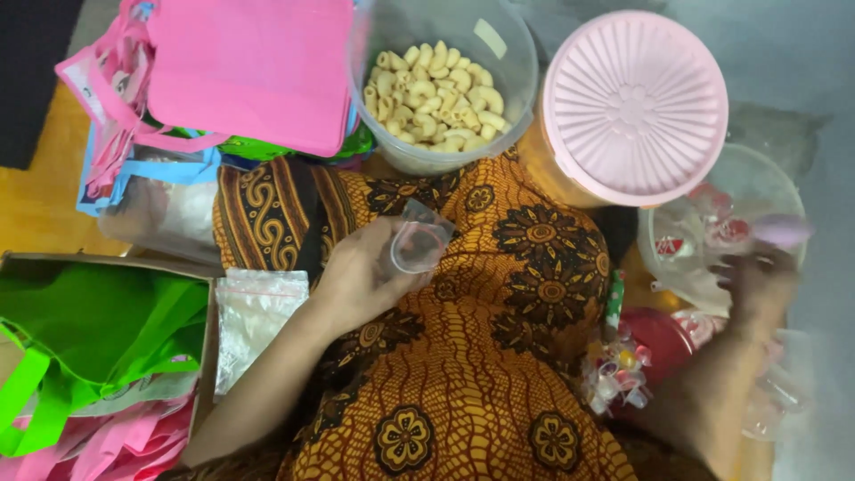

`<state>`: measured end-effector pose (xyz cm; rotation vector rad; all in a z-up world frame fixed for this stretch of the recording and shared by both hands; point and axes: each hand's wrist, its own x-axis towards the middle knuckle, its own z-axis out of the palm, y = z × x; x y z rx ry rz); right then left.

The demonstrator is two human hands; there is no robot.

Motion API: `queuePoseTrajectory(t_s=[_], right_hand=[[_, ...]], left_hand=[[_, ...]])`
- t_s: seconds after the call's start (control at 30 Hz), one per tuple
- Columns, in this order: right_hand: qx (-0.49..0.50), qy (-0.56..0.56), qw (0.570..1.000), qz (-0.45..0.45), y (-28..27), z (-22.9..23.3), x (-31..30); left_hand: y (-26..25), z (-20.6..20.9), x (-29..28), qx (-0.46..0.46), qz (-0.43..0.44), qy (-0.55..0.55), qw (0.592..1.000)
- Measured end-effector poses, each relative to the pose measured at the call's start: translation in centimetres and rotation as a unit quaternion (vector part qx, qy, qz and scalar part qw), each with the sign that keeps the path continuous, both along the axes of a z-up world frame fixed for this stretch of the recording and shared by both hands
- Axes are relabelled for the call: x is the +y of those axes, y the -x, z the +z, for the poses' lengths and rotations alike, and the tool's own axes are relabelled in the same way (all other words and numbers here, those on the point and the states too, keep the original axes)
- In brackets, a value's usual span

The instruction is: The person uses a feather duster to clean around colorful bags and then scoops macaroni snacks from a large container into a small plastic bag.

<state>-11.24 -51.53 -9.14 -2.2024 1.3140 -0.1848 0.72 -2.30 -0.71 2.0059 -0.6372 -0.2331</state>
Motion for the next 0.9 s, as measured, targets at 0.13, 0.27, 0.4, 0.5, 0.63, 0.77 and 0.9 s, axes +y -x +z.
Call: queuePoseTrajectory(t_s=[0.13, 0.27, 0.4, 0.5, 0.63, 0.77, 0.9], right_hand=[[-0.284, -0.005, 0.959, 0.005, 1.6, 3.4, 1.9], [-0.257, -0.003, 0.966, 0.034, -2.0, 11.2, 11.4], [-0.170, 0.242, 0.878, 0.376, -8.2, 14.7, 19.0], [-0.158, 0.022, 0.912, 0.378, -13.6, 11.9, 23.4], [-0.053, 0.304, 0.825, 0.474, -21.9, 5.5, 24.1], [0.038, 0.363, 0.808, 0.463, -26.9, 4.0, 25.8], [0.055, 0.354, 0.796, 0.488, -29.9, 2.7, 27.0]], left_hand=[[-0.8, -0.1, 0.2, -0.025, -0.006, 0.022, 0.999], [-1.9, 1.2, 0.4, -0.059, -0.001, 0.077, 0.995], [-3.0, 2.9, 0.9, -0.045, 0.015, 0.068, 0.997], [-2.9, 3.4, 0.8, -0.072, 0.057, 0.075, 0.993], [-3.0, 4.5, 1.3, -0.078, 0.092, 0.072, 0.990], [-3.2, 4.6, 2.2, -0.071, 0.114, 0.090, 0.987], [-4.0, 4.5, 2.8, -0.081, 0.115, 0.115, 0.983]])
